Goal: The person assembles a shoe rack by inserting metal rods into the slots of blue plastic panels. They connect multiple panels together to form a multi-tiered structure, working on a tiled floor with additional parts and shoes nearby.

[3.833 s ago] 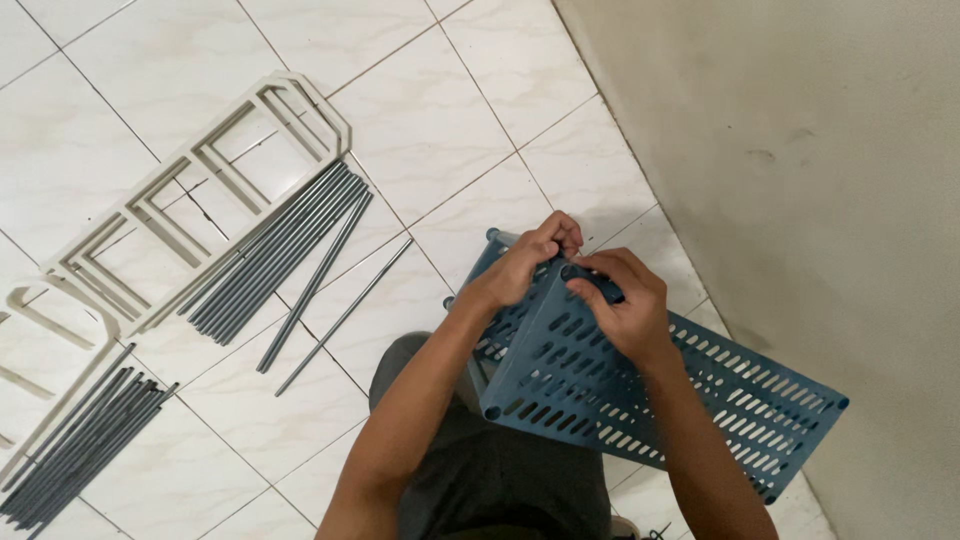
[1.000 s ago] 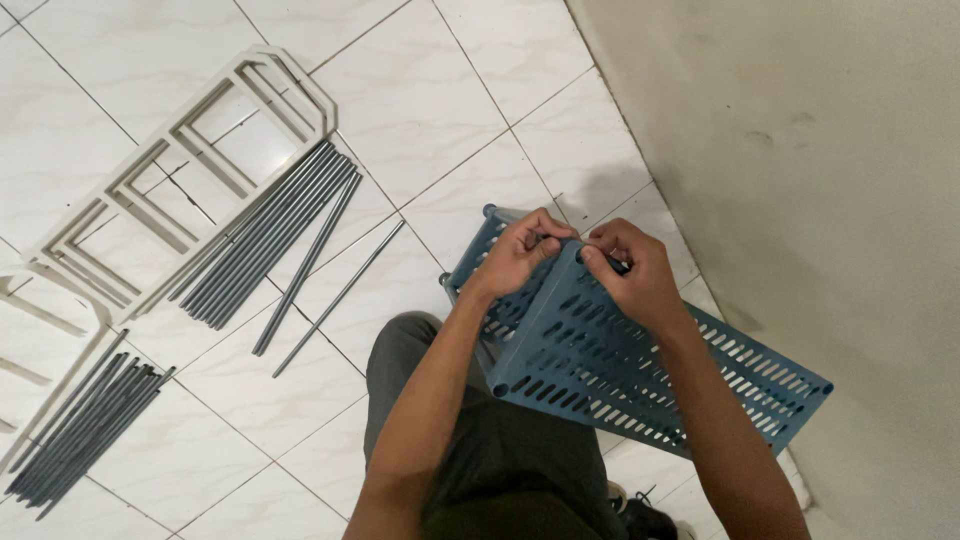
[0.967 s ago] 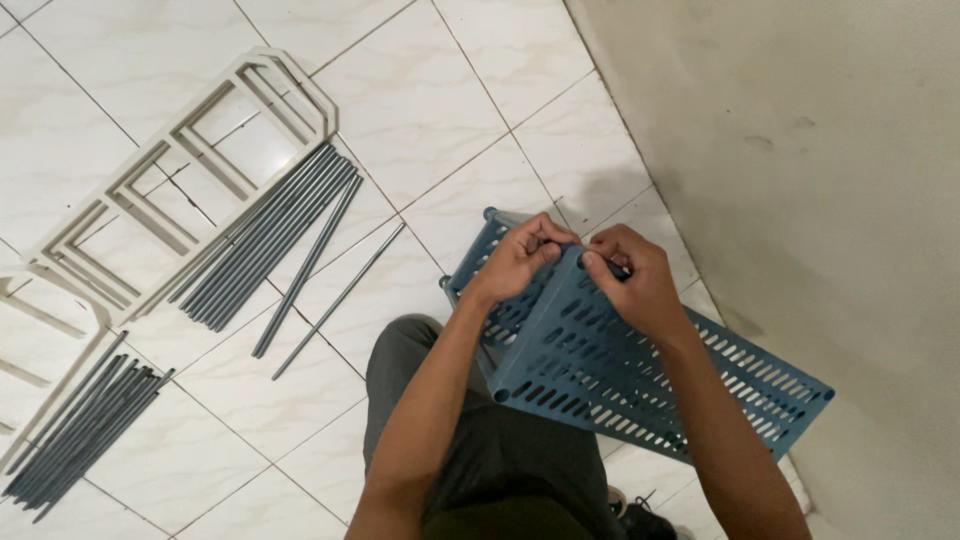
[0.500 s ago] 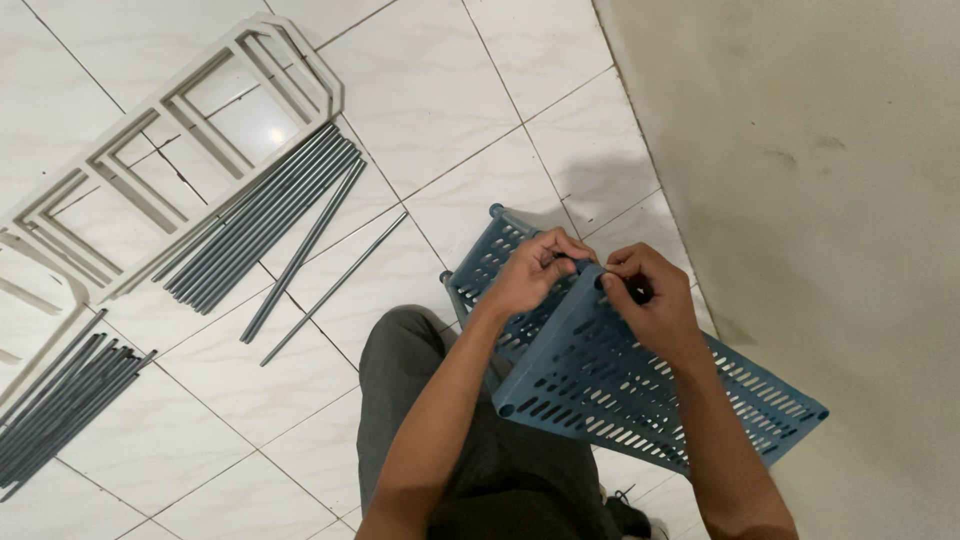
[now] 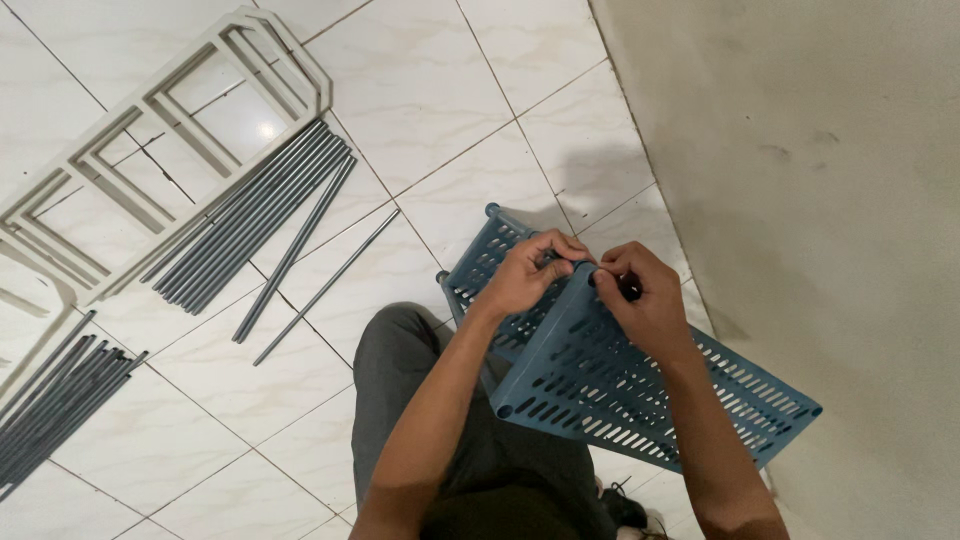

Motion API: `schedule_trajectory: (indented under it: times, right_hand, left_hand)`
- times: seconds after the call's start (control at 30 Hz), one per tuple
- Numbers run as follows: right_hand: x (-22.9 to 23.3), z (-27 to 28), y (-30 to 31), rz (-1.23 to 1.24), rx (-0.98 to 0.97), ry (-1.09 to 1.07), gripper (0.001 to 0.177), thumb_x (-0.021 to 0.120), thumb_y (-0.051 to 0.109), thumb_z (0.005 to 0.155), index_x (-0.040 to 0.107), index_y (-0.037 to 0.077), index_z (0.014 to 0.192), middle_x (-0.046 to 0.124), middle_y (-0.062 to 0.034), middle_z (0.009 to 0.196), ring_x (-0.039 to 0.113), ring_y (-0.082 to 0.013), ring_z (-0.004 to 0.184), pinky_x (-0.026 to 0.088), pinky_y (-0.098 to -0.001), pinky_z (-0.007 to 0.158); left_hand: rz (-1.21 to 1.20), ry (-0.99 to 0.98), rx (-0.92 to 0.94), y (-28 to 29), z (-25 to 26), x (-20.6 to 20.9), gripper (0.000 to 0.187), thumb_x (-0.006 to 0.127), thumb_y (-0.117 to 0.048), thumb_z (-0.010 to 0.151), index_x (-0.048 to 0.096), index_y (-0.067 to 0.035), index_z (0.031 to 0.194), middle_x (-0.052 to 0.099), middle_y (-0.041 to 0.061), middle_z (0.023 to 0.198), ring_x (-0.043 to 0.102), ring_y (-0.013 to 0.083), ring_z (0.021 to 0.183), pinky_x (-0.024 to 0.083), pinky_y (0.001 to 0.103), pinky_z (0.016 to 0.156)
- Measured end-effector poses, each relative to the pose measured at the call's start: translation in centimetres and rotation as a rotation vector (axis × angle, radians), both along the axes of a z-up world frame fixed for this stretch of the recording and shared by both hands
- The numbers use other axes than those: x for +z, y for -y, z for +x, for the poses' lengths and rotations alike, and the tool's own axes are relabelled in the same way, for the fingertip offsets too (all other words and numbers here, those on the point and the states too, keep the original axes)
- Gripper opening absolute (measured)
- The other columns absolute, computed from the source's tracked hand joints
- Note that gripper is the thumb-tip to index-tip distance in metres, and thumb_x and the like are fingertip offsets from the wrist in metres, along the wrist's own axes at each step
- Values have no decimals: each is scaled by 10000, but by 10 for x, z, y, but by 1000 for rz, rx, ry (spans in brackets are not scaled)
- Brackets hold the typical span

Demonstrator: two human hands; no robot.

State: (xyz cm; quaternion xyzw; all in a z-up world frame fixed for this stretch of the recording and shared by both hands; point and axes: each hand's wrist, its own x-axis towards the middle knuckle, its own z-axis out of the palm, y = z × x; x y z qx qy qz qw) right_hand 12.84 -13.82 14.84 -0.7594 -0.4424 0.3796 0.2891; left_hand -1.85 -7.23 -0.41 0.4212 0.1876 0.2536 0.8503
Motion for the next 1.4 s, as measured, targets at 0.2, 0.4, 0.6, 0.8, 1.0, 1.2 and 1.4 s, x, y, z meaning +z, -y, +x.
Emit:
schedule_trajectory:
  times: [0.2,0.4,0.6,0.8,1.0,1.2,1.4]
  right_hand:
    - [-3,6,-2,-37,-18,-110,155,715,114,959,610,23,888,631,-38,963,508,-61,688,421,-213,578]
    - [-5,-4,-8,152,38,67,113,736,101,951,655,23,940,668,-32,939,611,-117,781,467,-255,654]
    - [-3,-28,5,204,11,386,170,736,105,965,704,60,1126,654,-77,1110,650,-243,994,515,-362,841]
    - [3,-37,67,291,21,610,422,717,91,957,666,96,1376,577,-117,1404,533,-340,1294,408,-480,1109]
    - [5,-45,173,348,-134,707,433,755,102,898,688,80,1325,556,-170,1443,519,-386,1334,395,-506,1131]
    - [-13,-70,295,266,-317,837,436,781,140,891,701,88,1317,533,-197,1449,474,-411,1355,363,-522,1144]
    - [-39,-82,375,209,-535,880,542,794,153,856,647,77,1372,458,-226,1486,431,-433,1378,331,-535,1141]
  left_hand:
    - [67,46,-9,-13,-5,16,95,633,28,1008,626,-22,1089,694,104,1255,639,202,1206,514,361,1048]
    - [218,-328,6,-18,-24,82,206,513,-121,1075,595,-54,1252,661,128,1302,647,271,1201,501,368,1013]
    - [689,-587,226,7,-30,142,306,586,-131,1019,601,-63,1316,605,162,1410,589,376,1291,464,443,1101]
    - [1135,-614,241,55,-25,152,341,651,-112,954,638,-54,1290,443,248,1561,380,451,1483,284,566,1232]
    - [1247,-386,-38,146,-46,153,619,738,-195,810,551,-23,1374,413,248,1539,314,441,1485,171,623,1224]
    - [1543,-318,-79,211,-50,99,691,704,-91,740,585,-143,1419,506,130,1504,396,324,1454,192,596,1230]
    - [1660,-236,153,189,-36,54,401,643,40,847,719,-146,1194,653,50,1414,525,261,1424,261,563,1250]
